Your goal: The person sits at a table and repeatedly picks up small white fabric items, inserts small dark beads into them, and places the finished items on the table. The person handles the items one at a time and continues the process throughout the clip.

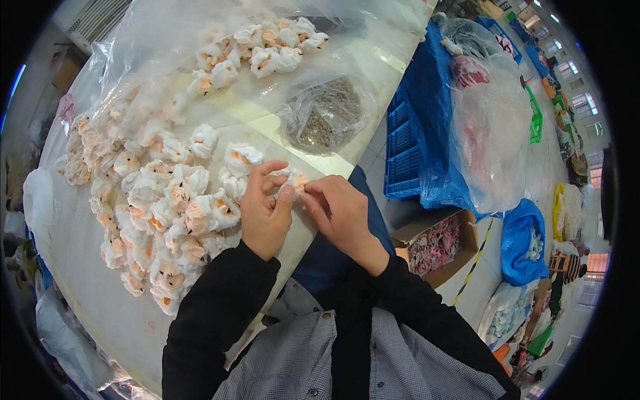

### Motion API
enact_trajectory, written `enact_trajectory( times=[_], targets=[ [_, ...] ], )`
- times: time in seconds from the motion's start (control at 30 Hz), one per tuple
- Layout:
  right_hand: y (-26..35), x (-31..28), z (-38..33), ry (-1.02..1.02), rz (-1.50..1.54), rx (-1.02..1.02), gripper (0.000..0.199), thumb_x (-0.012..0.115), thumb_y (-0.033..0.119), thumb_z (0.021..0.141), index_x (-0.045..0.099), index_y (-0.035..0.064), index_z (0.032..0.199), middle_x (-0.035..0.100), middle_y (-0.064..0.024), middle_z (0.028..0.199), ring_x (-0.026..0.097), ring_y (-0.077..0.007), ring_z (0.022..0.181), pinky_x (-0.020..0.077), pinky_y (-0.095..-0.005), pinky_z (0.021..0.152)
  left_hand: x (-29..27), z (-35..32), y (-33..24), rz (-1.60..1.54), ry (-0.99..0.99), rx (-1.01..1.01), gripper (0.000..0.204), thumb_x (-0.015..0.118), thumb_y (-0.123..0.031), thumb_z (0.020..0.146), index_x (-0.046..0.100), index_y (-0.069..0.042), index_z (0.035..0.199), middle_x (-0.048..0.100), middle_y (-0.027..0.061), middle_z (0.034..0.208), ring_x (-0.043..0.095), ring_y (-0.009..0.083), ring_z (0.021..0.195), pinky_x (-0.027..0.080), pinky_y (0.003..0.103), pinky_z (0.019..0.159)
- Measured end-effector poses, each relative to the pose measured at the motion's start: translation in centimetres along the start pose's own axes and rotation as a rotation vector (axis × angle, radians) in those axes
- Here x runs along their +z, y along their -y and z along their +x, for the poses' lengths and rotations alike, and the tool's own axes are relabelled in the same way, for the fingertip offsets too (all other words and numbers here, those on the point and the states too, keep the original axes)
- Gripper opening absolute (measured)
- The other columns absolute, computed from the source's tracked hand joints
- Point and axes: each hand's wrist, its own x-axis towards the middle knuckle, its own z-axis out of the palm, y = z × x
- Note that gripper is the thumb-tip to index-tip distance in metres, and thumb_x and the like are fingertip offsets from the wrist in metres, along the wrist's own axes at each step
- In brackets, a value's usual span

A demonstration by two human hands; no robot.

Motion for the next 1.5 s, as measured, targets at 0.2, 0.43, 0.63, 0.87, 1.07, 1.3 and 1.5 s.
enact_trajectory(
  times=[0.2,0.43,0.63,0.87,1.07,1.3,1.5],
  targets=[
    [-0.7,-0.3,0.2,0.075,0.184,0.137,0.015,0.075,0.007,0.092,0.071,0.0037,0.106,0.070,-0.0107,0.089,0.067,-0.0237,0.070,0.0520,-0.0314,0.063,0.2,0.1,-0.6,0.042,-0.002,0.035,0.044,0.066,-0.011,0.101,0.049,-0.006,0.141,0.060,0.0041,0.106,0.055,0.0039,0.068,0.040,0.019,0.054],
    [-0.7,-2.1,0.6,0.204,0.332,0.305,0.010,0.069,0.011,0.100,0.068,0.0027,0.105,0.070,-0.0109,0.080,0.067,-0.0192,0.064,0.0502,-0.0299,0.059,0.3,0.6,-0.2,0.675,0.124,0.495,0.029,0.076,-0.009,0.087,0.071,-0.003,0.115,0.066,0.0111,0.092,0.067,0.0253,0.075,0.049,0.034,0.060],
    [-1.2,-2.1,0.8,0.186,0.277,0.179,0.008,0.071,0.010,0.098,0.068,0.0040,0.103,0.070,-0.0104,0.080,0.068,-0.0238,0.064,0.0510,-0.0318,0.059,0.8,0.5,-0.9,0.687,0.115,0.423,0.018,0.077,-0.011,0.087,0.073,-0.005,0.103,0.068,0.0123,0.088,0.067,0.0320,0.073,0.053,0.039,0.063],
    [-1.8,-1.8,0.9,0.162,0.215,0.042,0.009,0.075,0.008,0.093,0.070,0.0049,0.099,0.068,-0.0076,0.079,0.067,-0.0204,0.062,0.0503,-0.0306,0.057,1.1,0.5,-1.0,0.669,0.088,0.423,0.015,0.073,-0.007,0.086,0.075,-0.003,0.100,0.069,0.0137,0.082,0.067,0.0292,0.070,0.051,0.036,0.063],
    [-1.4,-2.7,1.7,0.220,0.328,0.178,0.008,0.073,0.008,0.094,0.069,0.0038,0.099,0.069,-0.0080,0.080,0.067,-0.0198,0.063,0.0504,-0.0294,0.057,1.7,0.5,-1.7,0.688,0.061,0.376,0.010,0.074,-0.008,0.087,0.074,-0.003,0.096,0.069,0.0129,0.083,0.068,0.0316,0.072,0.053,0.038,0.063],
    [-1.1,-3.2,0.6,0.302,0.372,0.244,0.009,0.068,0.009,0.100,0.069,0.0003,0.101,0.069,-0.0082,0.082,0.064,-0.0119,0.066,0.0498,-0.0265,0.062,1.3,-0.2,-0.7,0.677,0.070,0.490,0.016,0.075,-0.003,0.081,0.075,-0.003,0.096,0.067,0.0121,0.078,0.066,0.0270,0.065,0.050,0.033,0.059],
    [-2.8,-2.3,2.7,0.189,0.070,-0.241,0.021,0.071,0.014,0.093,0.072,0.0042,0.113,0.071,-0.0115,0.106,0.067,-0.0290,0.092,0.0541,-0.0390,0.079,0.7,-1.2,-2.0,0.651,0.013,0.540,0.017,0.077,-0.005,0.078,0.075,-0.006,0.096,0.068,0.0105,0.080,0.064,0.0265,0.059,0.051,0.034,0.054]
  ],
)
